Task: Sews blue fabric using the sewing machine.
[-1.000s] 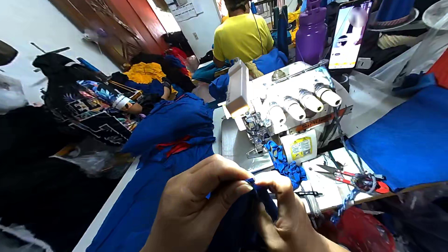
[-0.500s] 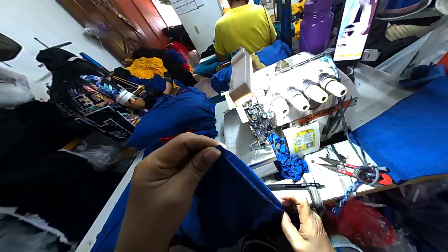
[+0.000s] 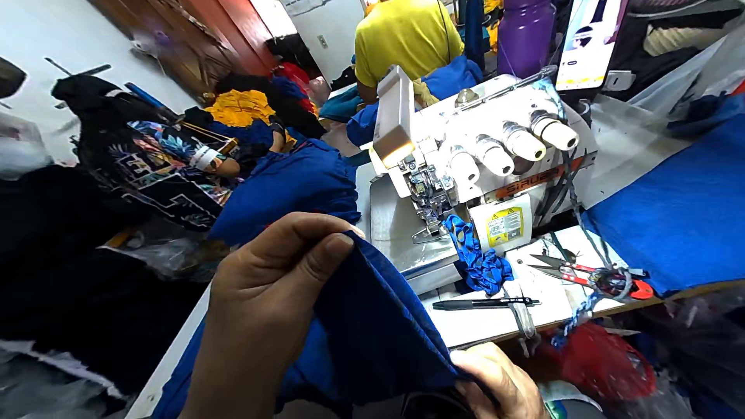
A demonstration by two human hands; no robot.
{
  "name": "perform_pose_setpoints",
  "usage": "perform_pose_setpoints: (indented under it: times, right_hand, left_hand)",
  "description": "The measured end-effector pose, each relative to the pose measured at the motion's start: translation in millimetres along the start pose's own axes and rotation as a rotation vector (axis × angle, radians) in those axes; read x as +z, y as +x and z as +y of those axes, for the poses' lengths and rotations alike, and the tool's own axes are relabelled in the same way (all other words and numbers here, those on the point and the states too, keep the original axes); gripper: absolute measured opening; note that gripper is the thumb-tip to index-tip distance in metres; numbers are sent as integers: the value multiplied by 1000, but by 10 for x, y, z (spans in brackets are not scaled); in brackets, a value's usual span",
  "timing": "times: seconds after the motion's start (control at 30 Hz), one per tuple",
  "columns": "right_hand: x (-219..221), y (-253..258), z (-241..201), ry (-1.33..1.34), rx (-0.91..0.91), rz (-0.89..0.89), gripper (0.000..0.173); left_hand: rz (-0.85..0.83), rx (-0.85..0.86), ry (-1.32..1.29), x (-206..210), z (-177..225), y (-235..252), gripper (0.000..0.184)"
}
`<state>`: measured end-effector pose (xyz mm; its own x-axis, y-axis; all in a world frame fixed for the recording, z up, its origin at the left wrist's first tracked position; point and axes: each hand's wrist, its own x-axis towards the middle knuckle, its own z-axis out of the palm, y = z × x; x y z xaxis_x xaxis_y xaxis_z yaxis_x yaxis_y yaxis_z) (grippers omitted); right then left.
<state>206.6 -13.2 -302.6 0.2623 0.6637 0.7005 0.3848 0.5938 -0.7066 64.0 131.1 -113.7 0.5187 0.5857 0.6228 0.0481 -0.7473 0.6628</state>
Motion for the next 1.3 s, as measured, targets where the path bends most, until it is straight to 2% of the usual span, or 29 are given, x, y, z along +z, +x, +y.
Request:
perform_pose_setpoints:
  times: [0.2,0.37,0.6,0.67,0.73,0.83,0.9,0.97,1.0,1.07,1.13,1.2,1.3]
  right_hand:
    - [-71,80,60,-233,-106,-29,26]
    - [-124,125,31,-207,-23,-79,13]
    - [-239,89,-50,51,267,-89,9]
    - [-290,48,-83,187,352,-47,10]
    - [-353,23,-171,288,451,-13,9]
    - [-376,-8,-291,328,610,21,5]
    - [-373,-23,-301,302,738,-13,15]
    - [-405,-7,-279,288,878,-126,36]
    - [-431,-7,-258,295,915,-196,41]
    - [-473,-38,-239,285,902,-274,29]
    - [-482,-77,-228,248,848,-272,21]
    - [-475,-126,-207,206,788,-204,20]
    - [-465,-180,-174,48,605,-102,19]
  left_hand:
    - [-45,49,17,-33,-5,-10,12]
    - [-83,92,13,-34,-3,-7,13]
    - [-70,76,20,-49,-31,-10,13]
    - [-14,24,36,-16,-54,4,11]
    - [64,-58,27,67,-81,28,20]
    - [71,-144,1,219,-188,50,24]
    - [44,-161,21,320,-290,48,22]
    - [52,-207,-3,417,-348,48,23]
    - [45,-227,-26,458,-367,47,24]
    - [11,-252,-70,529,-390,43,24]
    - [-28,-263,-90,568,-424,31,24]
    - [-12,-290,-83,600,-444,31,23]
    - [23,-323,-37,607,-476,48,23]
